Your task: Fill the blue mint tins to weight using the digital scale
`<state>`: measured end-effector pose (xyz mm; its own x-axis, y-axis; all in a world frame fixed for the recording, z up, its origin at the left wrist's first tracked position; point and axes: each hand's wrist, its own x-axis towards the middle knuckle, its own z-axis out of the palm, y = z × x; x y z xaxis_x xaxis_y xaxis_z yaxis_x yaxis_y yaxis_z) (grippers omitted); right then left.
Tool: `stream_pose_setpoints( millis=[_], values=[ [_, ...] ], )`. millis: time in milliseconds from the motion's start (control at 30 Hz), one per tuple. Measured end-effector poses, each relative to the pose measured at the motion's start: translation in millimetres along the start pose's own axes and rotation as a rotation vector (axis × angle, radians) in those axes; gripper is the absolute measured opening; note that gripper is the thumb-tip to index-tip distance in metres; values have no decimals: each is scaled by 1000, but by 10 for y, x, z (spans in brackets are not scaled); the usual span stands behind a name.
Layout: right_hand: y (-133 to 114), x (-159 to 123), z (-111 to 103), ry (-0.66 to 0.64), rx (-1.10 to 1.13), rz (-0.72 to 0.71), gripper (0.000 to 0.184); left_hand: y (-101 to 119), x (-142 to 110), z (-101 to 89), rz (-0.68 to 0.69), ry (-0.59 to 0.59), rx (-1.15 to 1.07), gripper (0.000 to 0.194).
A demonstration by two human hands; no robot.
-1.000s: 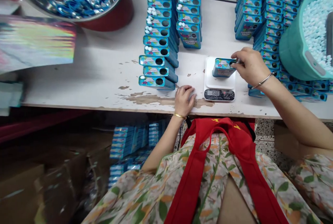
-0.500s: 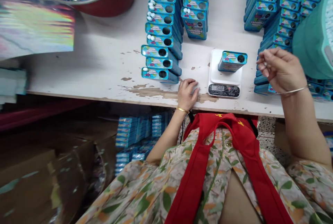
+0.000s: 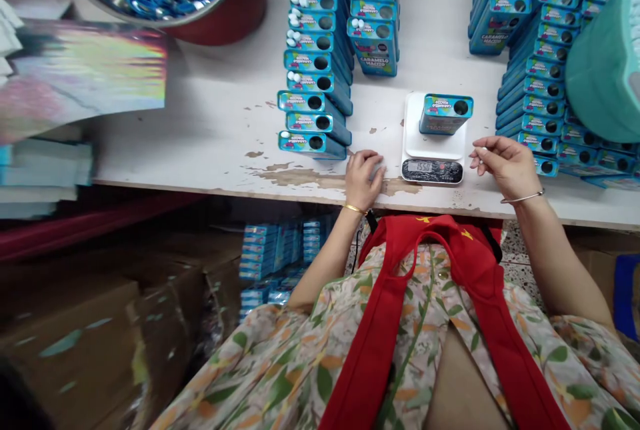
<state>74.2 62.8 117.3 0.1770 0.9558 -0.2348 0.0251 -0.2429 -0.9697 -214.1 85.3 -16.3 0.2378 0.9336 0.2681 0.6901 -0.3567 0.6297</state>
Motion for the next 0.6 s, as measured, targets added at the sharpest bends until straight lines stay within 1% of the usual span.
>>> stream_pose_setpoints(
  millis=[67,167,267,333,400,467,500,533,600],
  values=[
    [-51,26,44,3,-46,-60,22,-6,-4,7,-9,-4,0,24],
    [-65,38,104,-3,-32,-95,24,-20,-28,20,-16,-7,8,24],
    [5,-2,149,-6,24,-56,31,15,-14,4,-20,18,-28,27],
    [79,-58,164,-2,74,14,37,110,82,-34,-11,34,-82,34],
    [160,-132,167,-3,151,119,43,269,280,-82,61,36,-125,52],
    [246,-218,159,-21,239,243,46,467,572,-118,199,8,-130,75],
    [291,-264,149,-31,286,301,46,571,743,-125,275,-20,-113,80],
    [337,-311,137,-37,333,351,46,671,923,-121,346,-63,-84,78],
    [433,-413,100,-46,429,425,45,853,1296,-72,454,-166,-4,63]
  ],
)
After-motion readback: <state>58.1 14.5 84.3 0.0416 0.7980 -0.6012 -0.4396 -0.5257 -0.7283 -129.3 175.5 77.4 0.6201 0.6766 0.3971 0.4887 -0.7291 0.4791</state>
